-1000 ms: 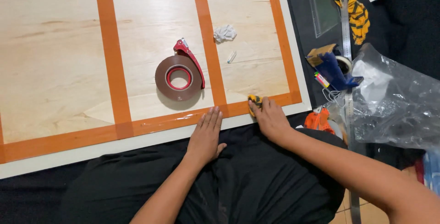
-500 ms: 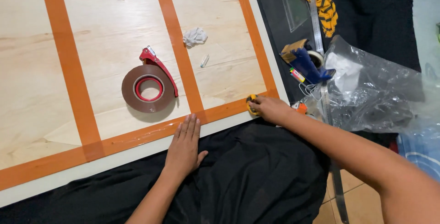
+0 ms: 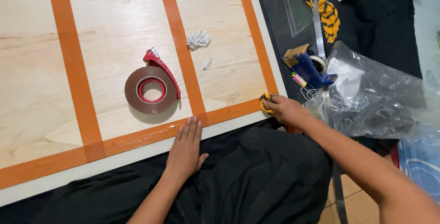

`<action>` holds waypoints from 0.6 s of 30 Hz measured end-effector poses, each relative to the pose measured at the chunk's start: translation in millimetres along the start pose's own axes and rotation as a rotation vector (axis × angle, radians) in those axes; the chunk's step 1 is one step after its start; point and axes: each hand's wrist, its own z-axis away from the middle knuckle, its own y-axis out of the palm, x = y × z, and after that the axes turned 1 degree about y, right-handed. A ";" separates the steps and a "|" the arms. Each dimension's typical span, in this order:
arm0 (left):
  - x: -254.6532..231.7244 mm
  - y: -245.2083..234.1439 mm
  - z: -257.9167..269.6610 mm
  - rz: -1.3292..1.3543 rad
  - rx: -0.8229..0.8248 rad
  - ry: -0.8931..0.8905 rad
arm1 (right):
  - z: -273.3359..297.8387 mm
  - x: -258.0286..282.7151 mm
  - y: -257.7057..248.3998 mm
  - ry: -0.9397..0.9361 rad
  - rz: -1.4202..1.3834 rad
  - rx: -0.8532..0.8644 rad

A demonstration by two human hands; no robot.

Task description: The person applies orange tape to the edges of a wooden board using a tape dispenser, then smooths the tape with a cloth. The person works along the perimeter of the board, pressing the tape down and wiping the surface.

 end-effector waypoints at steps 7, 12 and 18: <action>-2.2 -10.8 -1.4 0.017 0.054 -0.026 | -2.4 -62.6 2.6 0.162 0.330 0.100; -2.2 -10.7 -0.2 0.022 0.060 -0.024 | 0.0 -35.2 25.3 -0.031 0.070 -0.047; -2.5 -9.8 -0.5 0.001 0.056 -0.022 | -17.8 -34.8 -38.1 0.068 0.078 0.081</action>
